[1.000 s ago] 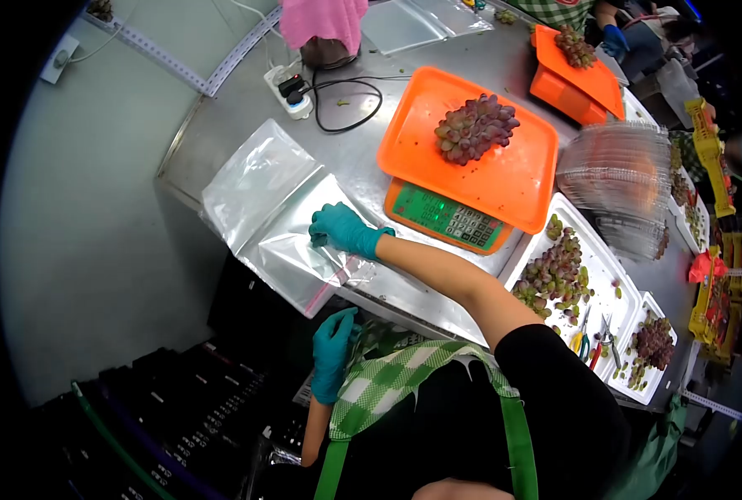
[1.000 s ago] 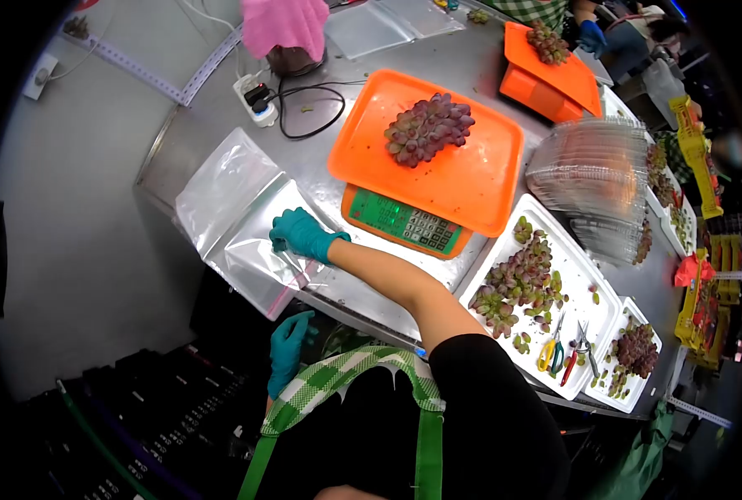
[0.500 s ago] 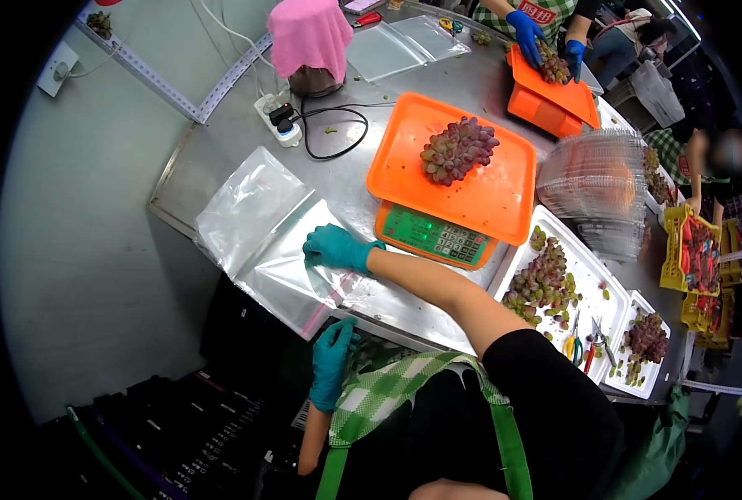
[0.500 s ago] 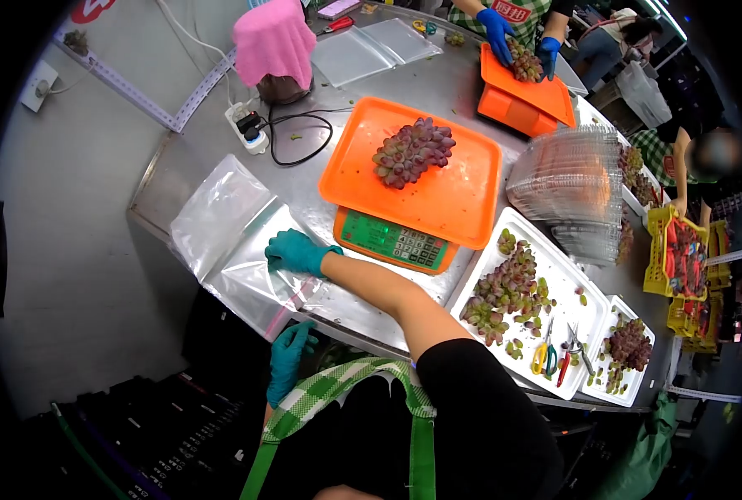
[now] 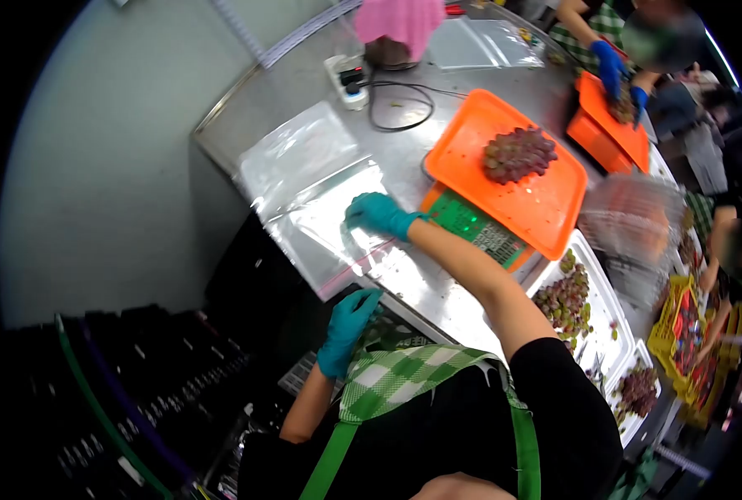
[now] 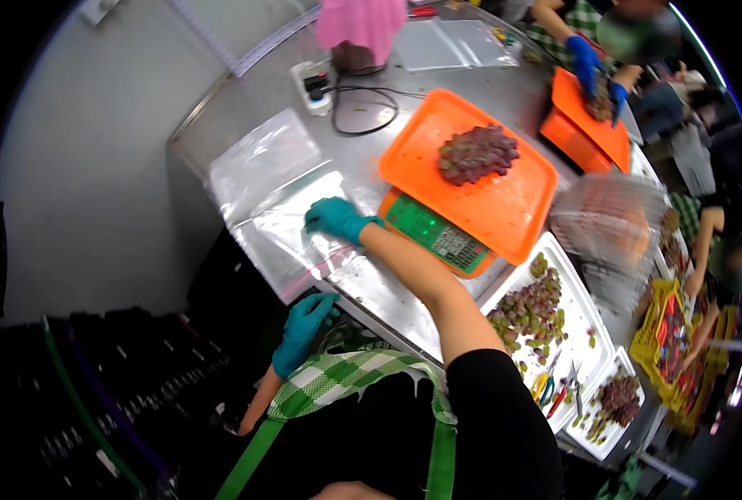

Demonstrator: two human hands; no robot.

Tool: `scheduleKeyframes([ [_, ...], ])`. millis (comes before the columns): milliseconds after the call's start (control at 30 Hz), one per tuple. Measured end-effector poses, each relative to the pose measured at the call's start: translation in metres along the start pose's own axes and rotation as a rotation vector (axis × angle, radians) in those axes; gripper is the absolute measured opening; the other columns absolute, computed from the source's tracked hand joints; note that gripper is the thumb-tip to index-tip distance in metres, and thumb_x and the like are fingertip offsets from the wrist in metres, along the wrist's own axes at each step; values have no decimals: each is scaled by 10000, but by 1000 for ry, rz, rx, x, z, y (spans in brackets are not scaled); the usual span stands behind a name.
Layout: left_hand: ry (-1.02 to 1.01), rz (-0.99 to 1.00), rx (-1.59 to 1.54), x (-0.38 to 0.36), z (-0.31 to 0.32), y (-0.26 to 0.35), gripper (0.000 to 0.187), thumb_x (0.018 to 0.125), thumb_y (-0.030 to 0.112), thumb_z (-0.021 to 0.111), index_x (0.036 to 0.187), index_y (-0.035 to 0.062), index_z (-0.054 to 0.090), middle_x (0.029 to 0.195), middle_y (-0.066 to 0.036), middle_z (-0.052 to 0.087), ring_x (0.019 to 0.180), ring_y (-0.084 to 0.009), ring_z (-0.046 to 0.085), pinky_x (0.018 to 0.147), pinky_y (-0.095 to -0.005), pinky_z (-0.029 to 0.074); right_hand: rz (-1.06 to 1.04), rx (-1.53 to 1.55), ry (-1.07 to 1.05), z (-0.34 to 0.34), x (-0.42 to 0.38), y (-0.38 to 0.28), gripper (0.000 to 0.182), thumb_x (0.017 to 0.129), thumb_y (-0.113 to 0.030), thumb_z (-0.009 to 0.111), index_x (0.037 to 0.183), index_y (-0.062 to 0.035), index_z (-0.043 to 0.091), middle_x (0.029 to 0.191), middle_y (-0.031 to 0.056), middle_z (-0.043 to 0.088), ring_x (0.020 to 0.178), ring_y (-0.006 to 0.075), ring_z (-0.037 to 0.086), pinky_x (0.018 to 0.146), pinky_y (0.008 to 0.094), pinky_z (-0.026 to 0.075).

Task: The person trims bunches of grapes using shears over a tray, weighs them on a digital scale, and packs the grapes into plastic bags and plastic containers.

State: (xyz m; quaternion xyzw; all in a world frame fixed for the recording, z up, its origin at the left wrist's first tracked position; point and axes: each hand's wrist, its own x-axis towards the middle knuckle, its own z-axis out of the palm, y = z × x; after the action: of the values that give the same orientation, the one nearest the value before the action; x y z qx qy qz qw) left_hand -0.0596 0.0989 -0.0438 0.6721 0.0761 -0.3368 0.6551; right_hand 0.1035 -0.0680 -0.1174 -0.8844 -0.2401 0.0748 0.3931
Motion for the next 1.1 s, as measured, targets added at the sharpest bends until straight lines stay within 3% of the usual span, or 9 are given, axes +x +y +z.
scheduleKeyframes([
  [233, -23, 75, -149, 18, -4, 6, 313, 850, 194, 524, 1109, 19, 518, 895, -58, 565, 758, -77, 519, 666, -198, 426, 8, 26, 234, -53, 11, -41, 148, 770, -180, 557, 860, -78, 616, 811, 93, 586, 753, 279, 564, 685, 334, 445],
  [333, 307, 648, -216, 49, 11, 10, 480, 828, 135, 544, 1258, 51, 347, 1131, -87, 447, 873, -119, 491, 726, -249, 451, -83, -196, 290, -69, 14, -64, 119, 761, -189, 554, 793, -89, 610, 760, 89, 579, 702, 281, 558, 629, 366, 442],
  [500, 317, 490, -572, 62, 11, 63, 617, 840, 152, 529, 1336, 99, 166, 1119, -60, 396, 951, -136, 461, 786, -291, 441, -216, -260, 247, -53, -2, -97, 98, 690, -193, 581, 686, -96, 571, 682, 98, 571, 624, 286, 558, 559, 381, 443],
  [633, 436, 532, -644, 64, 10, 81, 290, 895, 219, 440, 1130, 59, 499, 964, -55, 549, 855, -107, 527, 739, -260, 442, 103, 174, 257, -48, -22, -118, 158, 765, -221, 569, 796, -68, 542, 683, 96, 559, 627, 264, 565, 576, 352, 453],
  [700, 457, 510, -572, 69, -1, 72, 259, 902, 202, 423, 1048, 26, 545, 874, -62, 591, 781, -107, 556, 691, -243, 451, 171, 466, 440, -51, -23, -119, 255, 777, -231, 579, 967, -72, 520, 795, 90, 557, 684, 214, 569, 621, 315, 467],
  [767, 497, 573, -453, 72, -8, 65, 207, 889, 150, 431, 955, 5, 564, 801, -69, 599, 704, -114, 564, 650, -225, 452, 21, 306, 408, -79, -26, -138, 467, 752, -194, 628, 1167, -67, 454, 1055, 97, 514, 725, 155, 512, 700, 267, 450],
  [900, 492, 718, -569, 53, 13, 92, 95, 828, 56, 478, 853, 20, 562, 708, -21, 560, 596, -97, 523, 628, -223, 430, 41, 556, 75, -74, -27, -129, 386, 742, -167, 639, 1089, -42, 528, 949, 103, 587, 765, 143, 548, 710, 257, 450],
  [1000, 422, 785, -313, 51, -2, 95, 111, 850, 114, 502, 781, 39, 545, 718, -34, 531, 627, -85, 478, 589, -222, 370, 90, 707, 75, -91, -35, -144, 283, 784, -180, 607, 989, 9, 560, 789, 75, 614, 729, 132, 570, 708, 262, 457],
  [1100, 416, 821, -226, 46, 0, 112, 173, 863, 186, 512, 768, 43, 539, 696, -26, 517, 661, -76, 464, 600, -214, 355, -15, 787, 117, -107, -42, -150, 284, 806, -243, 576, 1002, -38, 562, 842, 100, 606, 762, 166, 575, 742, 295, 451],
])
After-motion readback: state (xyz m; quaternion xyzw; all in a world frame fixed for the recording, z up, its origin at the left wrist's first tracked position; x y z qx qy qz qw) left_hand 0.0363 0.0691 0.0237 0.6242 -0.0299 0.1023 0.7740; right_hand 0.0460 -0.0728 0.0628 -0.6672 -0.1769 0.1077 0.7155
